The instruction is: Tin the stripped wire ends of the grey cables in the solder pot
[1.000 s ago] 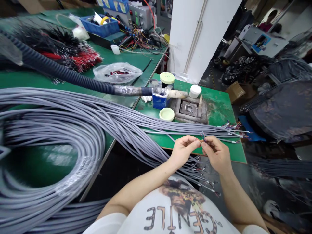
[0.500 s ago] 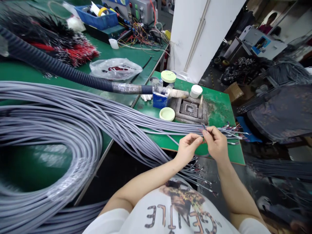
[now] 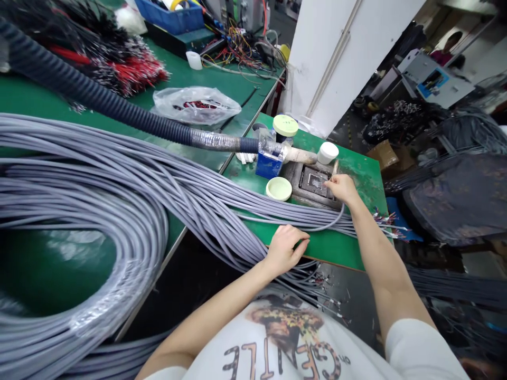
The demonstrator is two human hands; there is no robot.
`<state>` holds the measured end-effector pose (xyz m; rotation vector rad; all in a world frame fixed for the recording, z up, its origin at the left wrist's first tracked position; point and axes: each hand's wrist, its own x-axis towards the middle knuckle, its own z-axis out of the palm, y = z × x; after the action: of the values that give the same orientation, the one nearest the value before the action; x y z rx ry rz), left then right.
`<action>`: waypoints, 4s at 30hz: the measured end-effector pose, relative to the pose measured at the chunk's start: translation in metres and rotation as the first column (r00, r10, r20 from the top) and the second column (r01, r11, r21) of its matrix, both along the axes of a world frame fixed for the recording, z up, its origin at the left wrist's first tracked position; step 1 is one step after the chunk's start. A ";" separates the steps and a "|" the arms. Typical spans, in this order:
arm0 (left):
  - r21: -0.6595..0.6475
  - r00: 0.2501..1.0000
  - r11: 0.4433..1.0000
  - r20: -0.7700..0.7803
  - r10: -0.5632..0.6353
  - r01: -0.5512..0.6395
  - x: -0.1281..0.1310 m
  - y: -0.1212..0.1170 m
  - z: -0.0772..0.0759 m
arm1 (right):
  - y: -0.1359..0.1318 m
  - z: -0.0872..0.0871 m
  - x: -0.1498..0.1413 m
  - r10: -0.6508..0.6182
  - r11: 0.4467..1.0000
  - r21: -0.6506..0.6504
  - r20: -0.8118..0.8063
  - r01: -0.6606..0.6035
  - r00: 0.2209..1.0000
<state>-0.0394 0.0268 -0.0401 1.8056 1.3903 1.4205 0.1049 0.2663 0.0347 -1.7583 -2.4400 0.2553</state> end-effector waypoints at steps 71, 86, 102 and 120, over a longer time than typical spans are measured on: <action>-0.104 0.127 0.890 0.990 0.052 0.443 0.047 -0.004 0.073 | -0.226 0.038 0.011 -0.041 0.974 -0.175 -0.761 -0.144 0.648; -0.131 0.128 0.898 0.988 0.084 0.421 0.050 -0.003 0.075 | -0.228 0.040 0.015 -0.081 0.974 -0.194 -0.775 -0.114 0.627; -0.175 0.134 0.843 0.983 0.123 0.509 0.049 -0.001 0.080 | -0.235 0.037 0.017 -0.092 0.968 -0.223 -0.742 -0.115 0.664; -0.252 0.220 0.867 0.961 0.169 0.430 0.050 0.007 0.083 | -0.230 0.032 0.022 -0.143 0.960 -0.262 -0.759 -0.097 0.635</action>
<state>0.0103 0.0340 0.0431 0.3526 0.6773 1.4467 0.1267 0.0366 0.0671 -1.3210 -1.7760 1.1473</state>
